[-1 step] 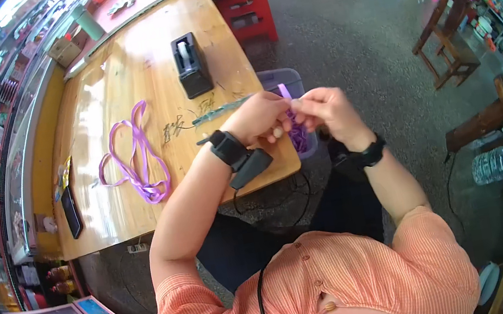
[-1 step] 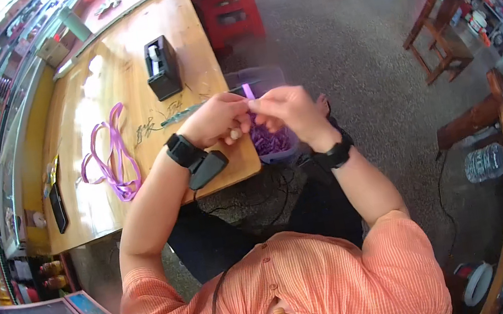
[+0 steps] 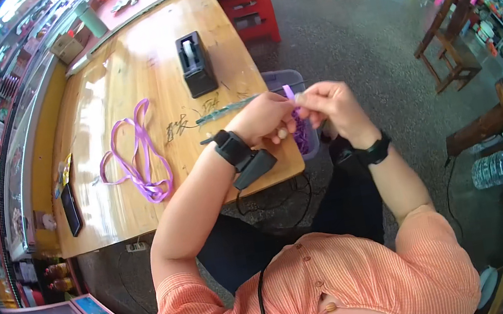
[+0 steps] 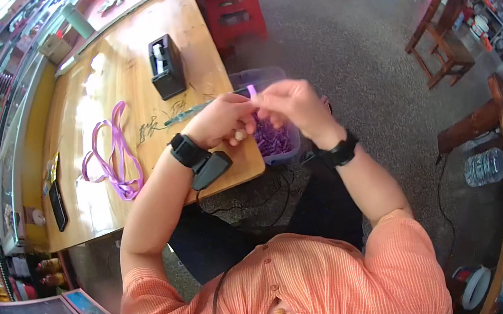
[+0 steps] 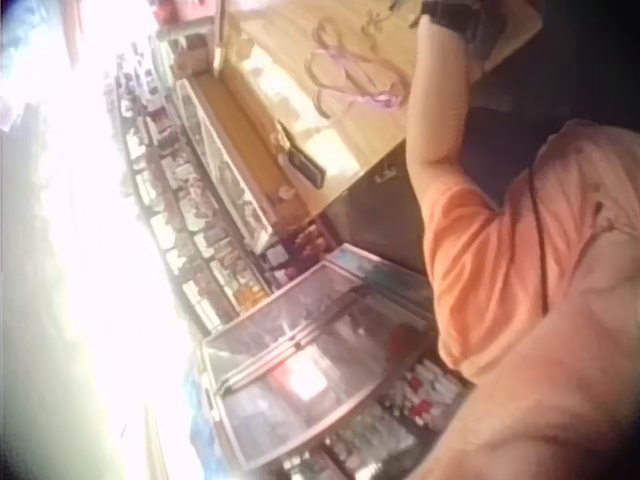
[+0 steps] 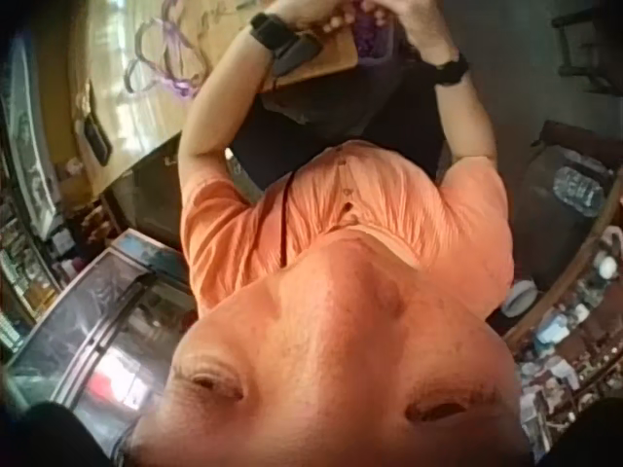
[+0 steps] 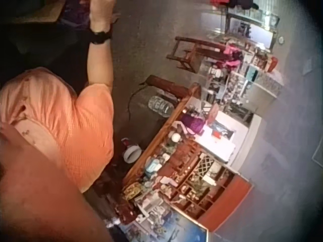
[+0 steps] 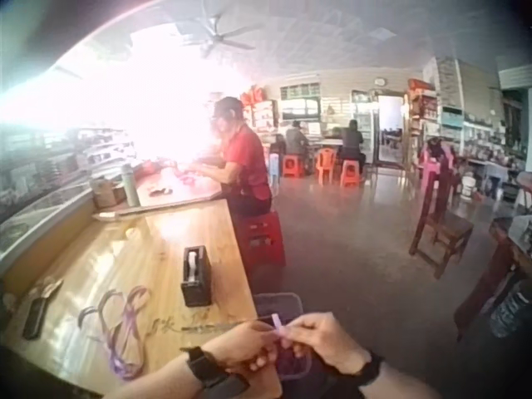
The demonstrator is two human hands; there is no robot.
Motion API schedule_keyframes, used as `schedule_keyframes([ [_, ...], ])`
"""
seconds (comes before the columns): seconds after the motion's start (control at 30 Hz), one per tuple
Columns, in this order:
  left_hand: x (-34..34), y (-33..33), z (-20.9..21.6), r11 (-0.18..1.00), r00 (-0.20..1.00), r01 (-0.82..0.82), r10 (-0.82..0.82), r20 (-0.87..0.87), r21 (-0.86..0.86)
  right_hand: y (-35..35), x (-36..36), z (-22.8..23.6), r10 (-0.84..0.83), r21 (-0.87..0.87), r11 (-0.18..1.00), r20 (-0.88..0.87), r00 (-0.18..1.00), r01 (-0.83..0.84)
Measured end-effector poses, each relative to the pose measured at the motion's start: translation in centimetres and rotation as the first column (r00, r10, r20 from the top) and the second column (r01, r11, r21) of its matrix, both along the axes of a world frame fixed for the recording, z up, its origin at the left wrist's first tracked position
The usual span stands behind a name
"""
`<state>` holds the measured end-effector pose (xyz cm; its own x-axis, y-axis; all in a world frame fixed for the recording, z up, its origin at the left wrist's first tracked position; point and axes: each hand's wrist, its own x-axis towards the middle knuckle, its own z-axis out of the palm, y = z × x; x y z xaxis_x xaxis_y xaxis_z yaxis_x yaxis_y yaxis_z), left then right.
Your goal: Measuring purple plastic straps against a ruler on a table and sorting them into a bin.
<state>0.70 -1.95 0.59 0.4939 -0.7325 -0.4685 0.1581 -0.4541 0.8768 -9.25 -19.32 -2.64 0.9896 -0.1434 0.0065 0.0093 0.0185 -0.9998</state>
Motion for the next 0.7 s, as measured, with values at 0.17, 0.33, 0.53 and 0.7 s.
schedule_keyframes([
  [0.17,0.1,1.3,0.0,0.997,0.997,-0.018,0.012,-0.079,-0.07,2.9,8.2,5.7,0.195,-0.24,0.953,0.02,0.981,-0.184],
  [0.33,0.7,1.0,-1.5,0.987,0.981,0.02,-0.049,-0.186,-0.159,6.2,18.3,5.8,0.279,-0.279,0.916,-0.069,0.958,-0.287],
  [0.53,0.9,0.6,-3.0,0.975,0.993,0.076,-0.094,-0.075,-0.207,8.9,21.7,6.2,0.196,-0.296,0.917,-0.246,0.949,-0.266],
  [0.7,0.8,0.0,-3.4,0.981,0.992,0.049,-0.07,-0.106,-0.188,9.2,22.1,6.0,0.169,-0.109,0.971,-0.313,0.935,-0.212],
])
